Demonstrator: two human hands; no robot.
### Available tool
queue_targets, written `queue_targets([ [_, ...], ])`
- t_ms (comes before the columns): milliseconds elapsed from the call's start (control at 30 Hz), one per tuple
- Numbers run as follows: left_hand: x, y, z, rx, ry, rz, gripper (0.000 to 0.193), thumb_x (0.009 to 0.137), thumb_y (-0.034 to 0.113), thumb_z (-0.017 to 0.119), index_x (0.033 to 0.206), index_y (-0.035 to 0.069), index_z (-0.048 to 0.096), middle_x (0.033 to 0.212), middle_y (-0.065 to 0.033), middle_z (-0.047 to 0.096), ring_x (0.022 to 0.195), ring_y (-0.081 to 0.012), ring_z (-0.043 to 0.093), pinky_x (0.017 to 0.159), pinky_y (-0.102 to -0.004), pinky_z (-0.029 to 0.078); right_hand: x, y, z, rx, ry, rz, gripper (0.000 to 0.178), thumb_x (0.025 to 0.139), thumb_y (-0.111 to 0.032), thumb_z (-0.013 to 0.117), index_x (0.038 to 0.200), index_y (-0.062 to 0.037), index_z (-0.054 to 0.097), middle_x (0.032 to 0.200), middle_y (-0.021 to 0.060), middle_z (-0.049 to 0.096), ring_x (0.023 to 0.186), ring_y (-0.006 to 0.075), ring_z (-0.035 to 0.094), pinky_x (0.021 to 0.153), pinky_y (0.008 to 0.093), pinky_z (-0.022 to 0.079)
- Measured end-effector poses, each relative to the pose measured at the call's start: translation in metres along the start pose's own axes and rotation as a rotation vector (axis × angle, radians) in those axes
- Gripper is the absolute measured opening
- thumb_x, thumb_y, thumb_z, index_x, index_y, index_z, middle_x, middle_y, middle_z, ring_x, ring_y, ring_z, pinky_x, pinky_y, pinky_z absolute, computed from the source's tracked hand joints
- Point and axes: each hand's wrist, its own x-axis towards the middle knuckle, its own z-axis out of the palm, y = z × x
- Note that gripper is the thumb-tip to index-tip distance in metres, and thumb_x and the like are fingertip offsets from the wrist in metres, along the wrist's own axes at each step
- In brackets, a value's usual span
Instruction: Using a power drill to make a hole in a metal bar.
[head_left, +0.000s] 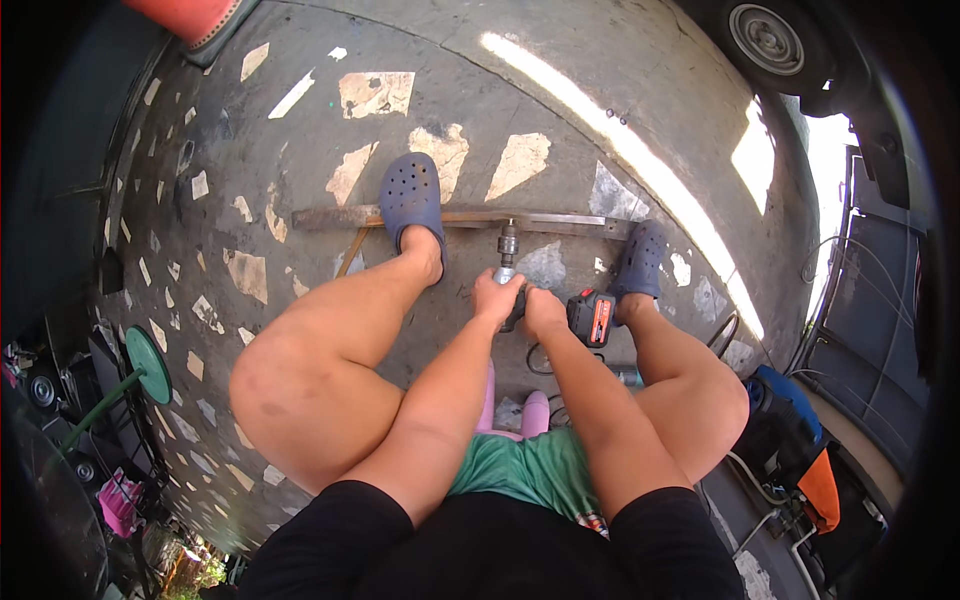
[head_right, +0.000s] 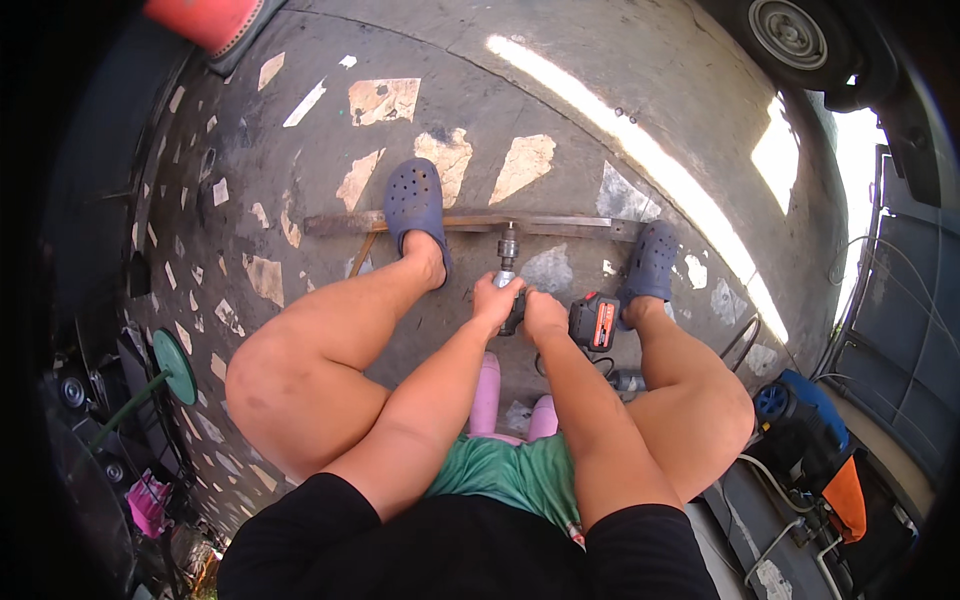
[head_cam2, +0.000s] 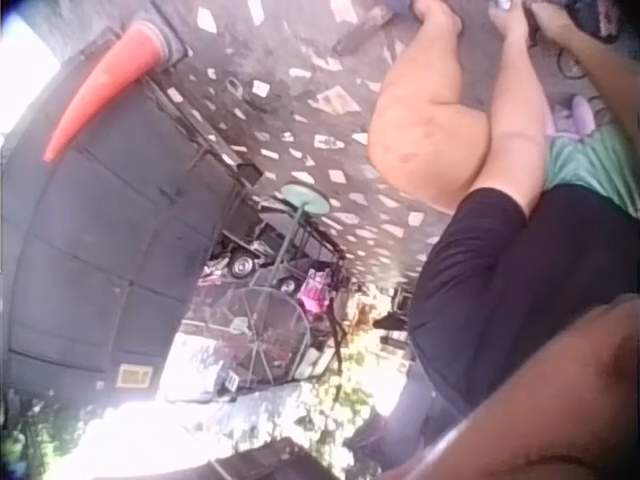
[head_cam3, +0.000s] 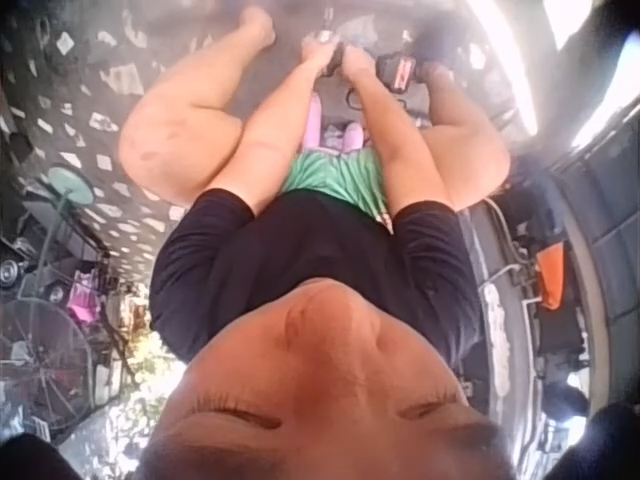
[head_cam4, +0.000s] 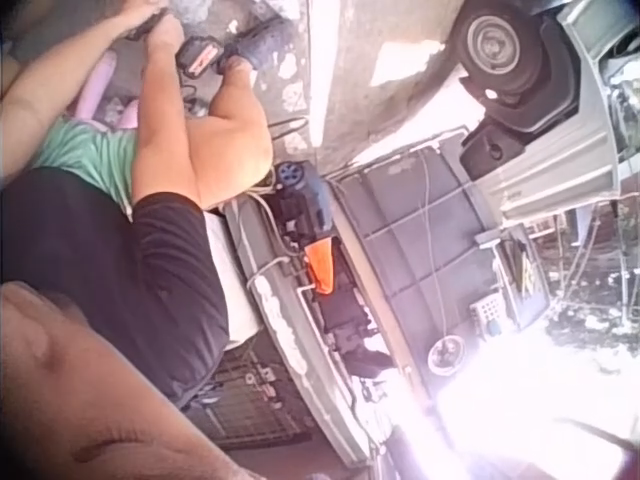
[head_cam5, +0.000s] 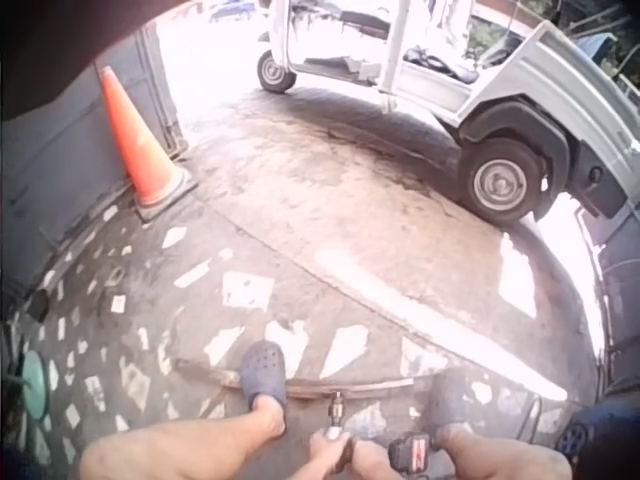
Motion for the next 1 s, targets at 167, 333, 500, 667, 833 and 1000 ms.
queue_targets([
  [167, -0.007, 0.005, -0.010, -0.048, -0.029, -0.084, 0.058, 0.074, 0.037, 0.081, 0.113, -0.005, 0.072, 0.102, -0.0239, 0.075, 0.097, -0.0349, 0.073, 0.087, -0.0446, 0.054, -0.004, -0.009, -0.004, -0.044, -0.025, -0.012, 0.029, 0.086, -0.016, 0.072, 0.113, -0.0049, 0.074, 0.119, 0.0238, 0.073, 0.114, 0.0384, 0.070, 0.097, 0.0490, 0.057],
  [333, -0.006, 0.004, -0.027, -0.058, -0.077, -0.096, 0.057, 0.074, 0.038, 0.081, 0.112, -0.004, 0.074, 0.104, -0.0251, 0.076, 0.100, -0.0375, 0.074, 0.089, -0.0464, 0.054, 0.011, -0.007, 0.015, -0.082, -0.063, -0.082, 0.030, 0.086, -0.016, 0.072, 0.114, -0.0046, 0.074, 0.117, 0.0239, 0.073, 0.113, 0.0388, 0.070, 0.097, 0.0492, 0.057],
  [500, -0.013, 0.013, 0.001, 0.052, -0.128, -0.005, 0.059, 0.072, 0.034, 0.083, 0.113, -0.007, 0.072, 0.097, -0.0212, 0.076, 0.089, -0.0292, 0.073, 0.082, -0.0423, 0.055, -0.001, 0.017, 0.009, 0.068, 0.000, 0.080, 0.029, 0.089, -0.020, 0.068, 0.112, -0.0024, 0.074, 0.116, 0.0251, 0.073, 0.114, 0.0390, 0.070, 0.096, 0.0509, 0.056],
  [667, -0.015, 0.015, -0.004, -0.018, -0.087, -0.034, 0.059, 0.071, 0.034, 0.083, 0.113, -0.007, 0.073, 0.098, -0.0220, 0.076, 0.090, -0.0299, 0.073, 0.082, -0.0421, 0.055, 0.001, 0.018, 0.013, 0.023, 0.012, 0.017, 0.028, 0.090, -0.020, 0.067, 0.111, -0.0029, 0.074, 0.117, 0.0247, 0.073, 0.113, 0.0394, 0.070, 0.096, 0.0510, 0.056],
  [833, -0.010, 0.013, -0.035, -0.085, 0.049, -0.104, 0.051, 0.071, 0.033, 0.081, 0.103, -0.006, 0.074, 0.092, -0.0203, 0.075, 0.085, -0.0284, 0.072, 0.078, -0.0424, 0.054, 0.030, -0.002, 0.036, -0.119, -0.064, -0.128, 0.025, 0.087, -0.016, 0.068, 0.109, -0.0044, 0.075, 0.116, 0.0232, 0.074, 0.111, 0.0390, 0.071, 0.095, 0.0495, 0.058],
  [1000, -0.006, 0.028, -0.040, -0.136, -0.004, -0.143, 0.046, 0.072, 0.032, 0.080, 0.096, -0.005, 0.073, 0.086, -0.0182, 0.074, 0.080, -0.0273, 0.071, 0.075, -0.0427, 0.053, 0.042, -0.002, 0.034, -0.052, -0.009, -0.087, 0.028, 0.085, -0.014, 0.071, 0.111, -0.0046, 0.076, 0.117, 0.0234, 0.074, 0.112, 0.0381, 0.071, 0.095, 0.0486, 0.058],
])
